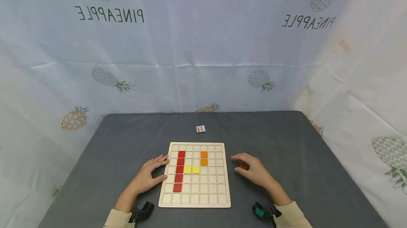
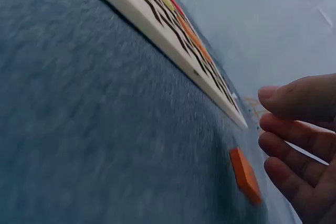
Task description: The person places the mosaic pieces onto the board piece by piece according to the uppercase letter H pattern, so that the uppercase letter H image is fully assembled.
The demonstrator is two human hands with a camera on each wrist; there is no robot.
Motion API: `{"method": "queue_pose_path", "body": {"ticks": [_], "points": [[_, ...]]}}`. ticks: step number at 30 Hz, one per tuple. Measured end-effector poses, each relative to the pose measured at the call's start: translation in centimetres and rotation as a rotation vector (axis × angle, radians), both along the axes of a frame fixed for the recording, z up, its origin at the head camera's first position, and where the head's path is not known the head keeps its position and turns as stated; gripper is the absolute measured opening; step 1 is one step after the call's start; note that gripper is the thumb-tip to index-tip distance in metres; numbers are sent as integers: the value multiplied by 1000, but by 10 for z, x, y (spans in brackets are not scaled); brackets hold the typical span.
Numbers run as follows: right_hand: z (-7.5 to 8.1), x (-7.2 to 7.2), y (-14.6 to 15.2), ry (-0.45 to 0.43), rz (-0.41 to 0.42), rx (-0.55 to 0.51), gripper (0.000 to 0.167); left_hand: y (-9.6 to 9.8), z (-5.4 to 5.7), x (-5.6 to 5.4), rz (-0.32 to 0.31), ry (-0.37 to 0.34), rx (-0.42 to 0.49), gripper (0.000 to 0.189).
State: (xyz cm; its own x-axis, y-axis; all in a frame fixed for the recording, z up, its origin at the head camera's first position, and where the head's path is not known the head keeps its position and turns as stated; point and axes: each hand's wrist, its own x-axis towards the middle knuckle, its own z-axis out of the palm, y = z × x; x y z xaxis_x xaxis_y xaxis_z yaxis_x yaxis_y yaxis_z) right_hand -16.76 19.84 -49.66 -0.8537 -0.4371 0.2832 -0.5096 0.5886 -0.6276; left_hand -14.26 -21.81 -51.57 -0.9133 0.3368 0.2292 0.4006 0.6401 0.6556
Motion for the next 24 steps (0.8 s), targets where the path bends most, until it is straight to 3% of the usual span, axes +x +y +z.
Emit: {"method": "queue_pose_path", "body": {"ticks": [10,24], "points": [[-9,11,22,-42,-44,24,38,1,2,-1,4,5,-12,55],[-9,16,19,-45,-110,79,37,1,4,0,5,4,-10,55]]}}
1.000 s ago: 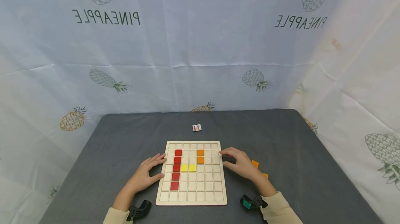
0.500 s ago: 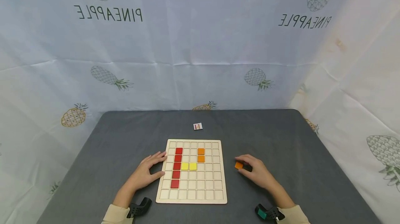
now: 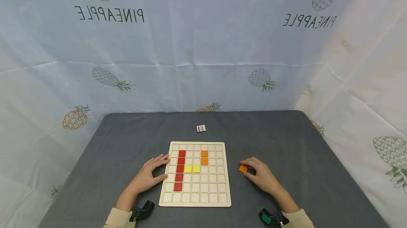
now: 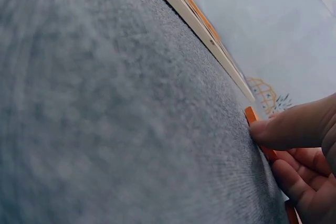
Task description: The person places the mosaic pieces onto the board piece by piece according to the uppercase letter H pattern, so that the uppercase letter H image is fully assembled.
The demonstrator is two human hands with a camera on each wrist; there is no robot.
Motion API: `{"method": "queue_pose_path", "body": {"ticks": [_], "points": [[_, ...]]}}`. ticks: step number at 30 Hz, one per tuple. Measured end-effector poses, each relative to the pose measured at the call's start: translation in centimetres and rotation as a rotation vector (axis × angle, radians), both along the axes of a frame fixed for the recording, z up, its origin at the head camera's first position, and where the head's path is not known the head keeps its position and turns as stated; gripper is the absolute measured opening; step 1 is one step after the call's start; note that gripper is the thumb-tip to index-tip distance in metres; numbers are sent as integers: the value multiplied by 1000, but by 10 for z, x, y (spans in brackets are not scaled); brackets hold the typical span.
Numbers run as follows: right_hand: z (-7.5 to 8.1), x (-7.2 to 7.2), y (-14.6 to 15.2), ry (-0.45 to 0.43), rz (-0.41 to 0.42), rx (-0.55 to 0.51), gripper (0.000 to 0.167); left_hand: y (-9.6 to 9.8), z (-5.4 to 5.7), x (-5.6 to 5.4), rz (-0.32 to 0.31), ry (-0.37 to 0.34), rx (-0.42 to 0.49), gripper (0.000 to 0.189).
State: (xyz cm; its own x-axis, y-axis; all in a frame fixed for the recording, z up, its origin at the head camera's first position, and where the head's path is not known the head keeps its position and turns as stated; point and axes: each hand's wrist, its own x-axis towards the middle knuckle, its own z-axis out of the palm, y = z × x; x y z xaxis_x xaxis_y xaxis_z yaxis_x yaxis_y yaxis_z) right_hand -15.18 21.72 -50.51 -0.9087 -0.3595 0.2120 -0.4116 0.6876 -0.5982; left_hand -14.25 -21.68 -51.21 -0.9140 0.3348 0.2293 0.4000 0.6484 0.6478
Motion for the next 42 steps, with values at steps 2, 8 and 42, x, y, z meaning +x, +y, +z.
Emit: {"method": "queue_pose_path", "body": {"ticks": [2,8,42], "points": [[0,0,-1,10,1,1,36,0,0,0,0,-3,-1,55],[0,0,-8,37,37,-10,35,-1,-2,0,-3,-3,-3,54],[9,-16,-110,-19,295,-87,26,1,0,1,5,-19,2,54]]}}
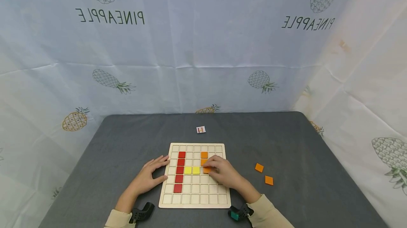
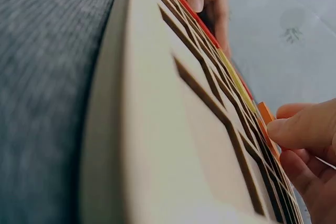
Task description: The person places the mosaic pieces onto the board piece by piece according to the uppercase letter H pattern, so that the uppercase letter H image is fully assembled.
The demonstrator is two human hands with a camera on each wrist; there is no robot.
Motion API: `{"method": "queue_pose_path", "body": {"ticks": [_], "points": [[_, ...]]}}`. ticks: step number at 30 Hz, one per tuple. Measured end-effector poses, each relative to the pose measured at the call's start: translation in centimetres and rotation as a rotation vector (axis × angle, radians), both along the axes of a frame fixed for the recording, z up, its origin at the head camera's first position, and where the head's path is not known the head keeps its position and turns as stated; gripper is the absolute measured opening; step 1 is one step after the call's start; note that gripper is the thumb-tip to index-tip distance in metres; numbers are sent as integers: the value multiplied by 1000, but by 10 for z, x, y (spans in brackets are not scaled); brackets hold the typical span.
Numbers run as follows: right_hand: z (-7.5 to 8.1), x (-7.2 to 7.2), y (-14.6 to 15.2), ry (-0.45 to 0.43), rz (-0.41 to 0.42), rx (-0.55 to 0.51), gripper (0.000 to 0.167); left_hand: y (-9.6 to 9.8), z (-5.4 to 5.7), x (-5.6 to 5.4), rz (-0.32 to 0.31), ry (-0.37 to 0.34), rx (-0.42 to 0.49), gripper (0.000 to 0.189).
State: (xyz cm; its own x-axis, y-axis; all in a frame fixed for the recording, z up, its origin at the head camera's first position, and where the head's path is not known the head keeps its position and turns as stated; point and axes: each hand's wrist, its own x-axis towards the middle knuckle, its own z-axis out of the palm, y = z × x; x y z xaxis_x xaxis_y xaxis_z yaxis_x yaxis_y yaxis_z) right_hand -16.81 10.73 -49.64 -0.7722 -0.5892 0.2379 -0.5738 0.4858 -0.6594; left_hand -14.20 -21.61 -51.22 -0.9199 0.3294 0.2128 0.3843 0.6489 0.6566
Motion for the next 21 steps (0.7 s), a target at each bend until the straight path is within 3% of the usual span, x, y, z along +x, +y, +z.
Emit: {"method": "queue_pose_path", "body": {"ticks": [10,21], "points": [[-2,1,-8,61,10,97,24,0,-1,0,-8,19,-3,54],[3,2,-3,69,4,52,25,-1,0,0,-13,25,1,54]]}}
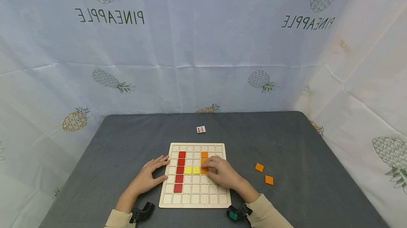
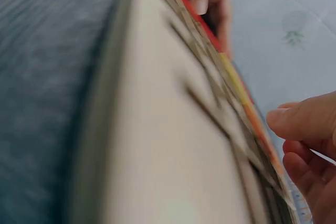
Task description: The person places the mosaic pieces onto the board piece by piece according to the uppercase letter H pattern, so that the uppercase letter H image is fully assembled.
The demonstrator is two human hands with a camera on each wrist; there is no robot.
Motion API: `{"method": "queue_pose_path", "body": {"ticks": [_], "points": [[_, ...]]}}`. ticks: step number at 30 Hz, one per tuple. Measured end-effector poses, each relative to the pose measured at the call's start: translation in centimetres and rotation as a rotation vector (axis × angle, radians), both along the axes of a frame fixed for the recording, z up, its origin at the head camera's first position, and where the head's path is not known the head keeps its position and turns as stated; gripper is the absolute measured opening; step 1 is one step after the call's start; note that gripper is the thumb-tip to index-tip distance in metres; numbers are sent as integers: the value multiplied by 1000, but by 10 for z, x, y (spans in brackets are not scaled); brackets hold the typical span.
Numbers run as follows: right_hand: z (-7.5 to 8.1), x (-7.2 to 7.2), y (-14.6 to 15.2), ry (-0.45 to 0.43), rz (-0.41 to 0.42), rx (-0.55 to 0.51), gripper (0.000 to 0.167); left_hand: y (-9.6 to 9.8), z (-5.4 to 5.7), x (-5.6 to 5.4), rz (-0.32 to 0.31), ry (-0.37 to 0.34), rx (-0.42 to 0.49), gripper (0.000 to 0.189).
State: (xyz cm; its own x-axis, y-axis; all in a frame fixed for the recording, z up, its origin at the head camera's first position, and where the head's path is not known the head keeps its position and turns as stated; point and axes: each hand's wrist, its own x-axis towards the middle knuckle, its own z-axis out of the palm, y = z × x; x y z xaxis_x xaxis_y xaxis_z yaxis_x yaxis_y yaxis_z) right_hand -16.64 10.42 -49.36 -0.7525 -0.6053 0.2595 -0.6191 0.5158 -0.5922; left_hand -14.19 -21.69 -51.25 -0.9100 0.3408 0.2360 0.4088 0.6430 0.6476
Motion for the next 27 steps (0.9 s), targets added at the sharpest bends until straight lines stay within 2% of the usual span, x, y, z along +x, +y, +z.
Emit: {"method": "queue_pose_path", "body": {"ticks": [5,8,22,27], "points": [[5,0,15,5,-16,-61,27,0,0,1,4,-18,-3,55],[7,1,29,8,-40,-64,32,0,0,1,1,-24,-3,55],[7,9,111,35,-286,-66,39,-1,-2,-1,0,-16,-7,55],[4,12,138,-14,-339,-99,39,-1,-2,0,-4,-28,3,55]]}}
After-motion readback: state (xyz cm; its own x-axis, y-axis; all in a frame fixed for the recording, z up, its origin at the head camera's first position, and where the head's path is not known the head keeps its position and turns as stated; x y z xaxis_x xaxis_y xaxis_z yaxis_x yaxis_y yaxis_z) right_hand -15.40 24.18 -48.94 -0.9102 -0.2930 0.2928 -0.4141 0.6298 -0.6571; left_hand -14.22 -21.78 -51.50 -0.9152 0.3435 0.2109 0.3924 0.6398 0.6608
